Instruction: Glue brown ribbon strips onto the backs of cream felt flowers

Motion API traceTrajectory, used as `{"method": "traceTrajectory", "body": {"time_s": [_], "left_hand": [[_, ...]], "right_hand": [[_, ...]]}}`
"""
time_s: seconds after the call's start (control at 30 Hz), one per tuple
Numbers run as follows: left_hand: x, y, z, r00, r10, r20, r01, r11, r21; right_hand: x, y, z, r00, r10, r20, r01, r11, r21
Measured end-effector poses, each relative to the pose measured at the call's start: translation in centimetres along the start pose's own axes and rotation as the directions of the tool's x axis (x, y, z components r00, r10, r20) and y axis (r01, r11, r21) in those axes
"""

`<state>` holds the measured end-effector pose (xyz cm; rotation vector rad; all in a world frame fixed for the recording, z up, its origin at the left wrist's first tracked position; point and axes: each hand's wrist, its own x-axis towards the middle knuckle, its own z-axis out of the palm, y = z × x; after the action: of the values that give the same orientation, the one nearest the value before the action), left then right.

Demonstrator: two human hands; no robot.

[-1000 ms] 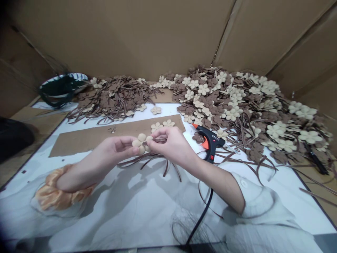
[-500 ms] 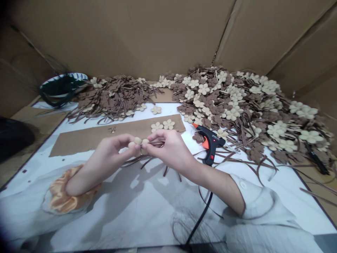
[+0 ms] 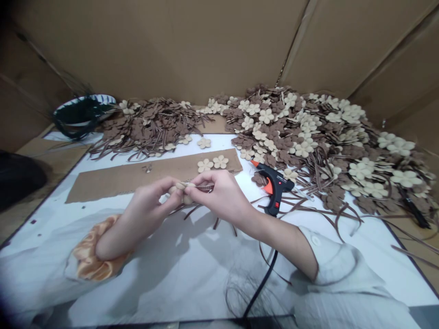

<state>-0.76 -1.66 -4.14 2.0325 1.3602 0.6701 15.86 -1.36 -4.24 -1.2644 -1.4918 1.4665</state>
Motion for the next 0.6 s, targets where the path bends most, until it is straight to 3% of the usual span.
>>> {"method": "traceTrajectory", "body": {"time_s": [0.07, 0.13, 0.23, 0.3, 0.37, 0.47, 0.53, 0.6], "left_hand": [[0.3, -0.1, -0.5, 0.998, -0.023, 0.054, 0.026, 0.998, -0.055], [0.6, -0.1, -1.4, 0.98, -0.047, 0.192, 0.076, 0.986, -0.146], [1.1, 0.1, -2.8, 0.906, -0.041, 0.422, 0.152, 0.96, -0.234], [1.3, 0.2, -3.3, 0.896, -0.058, 0.44, 0.174, 0.958, -0.228], [1.5, 0.3, -3.5, 0.939, -0.097, 0.329, 0.178, 0.958, -0.225], [1.5, 0.4, -3.7, 0.991, -0.131, -0.001, 0.129, 0.972, -0.199], [1.5, 0.3, -4.2, 0.973, -0.095, -0.212, 0.074, 0.992, -0.106], [1.5, 0.1, -5.1, 0.941, -0.039, -0.337, 0.034, 0.999, -0.02]], "right_hand": [[0.1, -0.1, -0.1, 1.0, -0.018, -0.024, 0.018, 1.0, -0.019], [0.2, -0.3, -0.4, 0.998, -0.037, -0.046, 0.034, 0.997, -0.063], [0.3, -0.5, -0.6, 0.997, -0.045, -0.056, 0.039, 0.994, -0.1], [0.5, -0.4, -0.7, 0.997, -0.046, -0.068, 0.039, 0.995, -0.096], [0.6, -0.3, -0.7, 0.997, -0.036, -0.069, 0.031, 0.997, -0.073], [0.7, 0.0, -0.6, 0.998, 0.0, -0.062, -0.002, 0.999, -0.035], [0.7, 0.1, -0.6, 0.998, 0.015, -0.066, -0.017, 0.999, -0.028], [0.7, 0.2, -0.6, 0.998, 0.023, -0.063, -0.024, 0.999, -0.021]]}}
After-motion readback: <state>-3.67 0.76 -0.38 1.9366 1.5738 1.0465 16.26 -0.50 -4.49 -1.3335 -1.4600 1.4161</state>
